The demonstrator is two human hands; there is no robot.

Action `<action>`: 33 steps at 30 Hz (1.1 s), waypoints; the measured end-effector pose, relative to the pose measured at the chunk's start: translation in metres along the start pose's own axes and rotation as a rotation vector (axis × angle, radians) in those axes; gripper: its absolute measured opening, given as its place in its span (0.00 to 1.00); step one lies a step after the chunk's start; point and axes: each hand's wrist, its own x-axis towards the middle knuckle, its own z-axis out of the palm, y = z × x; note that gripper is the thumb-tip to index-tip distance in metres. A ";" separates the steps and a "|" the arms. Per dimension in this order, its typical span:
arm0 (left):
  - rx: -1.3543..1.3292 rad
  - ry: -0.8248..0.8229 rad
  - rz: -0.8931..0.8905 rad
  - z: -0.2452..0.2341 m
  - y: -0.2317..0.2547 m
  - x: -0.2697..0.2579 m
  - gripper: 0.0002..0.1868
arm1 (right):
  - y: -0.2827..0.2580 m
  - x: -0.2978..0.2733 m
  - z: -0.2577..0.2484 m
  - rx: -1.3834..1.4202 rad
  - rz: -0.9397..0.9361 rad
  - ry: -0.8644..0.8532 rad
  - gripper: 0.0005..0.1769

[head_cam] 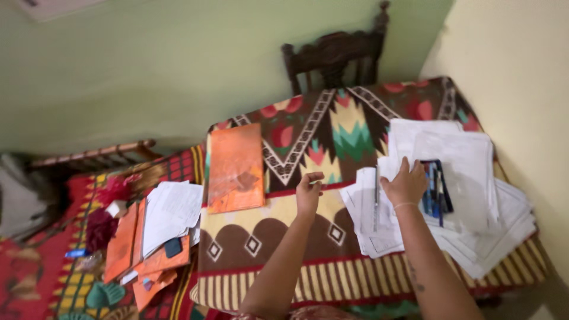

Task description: The person organizes a pile of papers and stationery on a bed. They pick up orange folders and white sheets, stacking them neatly. They also handle a pencil case and pens, moving them around the pile.

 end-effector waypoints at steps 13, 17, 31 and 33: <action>-0.123 0.527 0.068 -0.176 0.019 -0.073 0.10 | -0.161 -0.020 0.021 0.313 -0.511 -0.110 0.49; -0.226 0.660 0.208 -0.235 0.023 -0.107 0.11 | -0.214 -0.049 0.016 0.393 -0.611 -0.169 0.46; -0.413 1.087 0.366 -0.501 -0.001 -0.319 0.07 | -0.394 -0.274 -0.021 0.515 -0.964 -0.336 0.44; -0.429 1.156 0.370 -0.533 -0.002 -0.350 0.07 | -0.417 -0.310 -0.029 0.512 -0.971 -0.378 0.43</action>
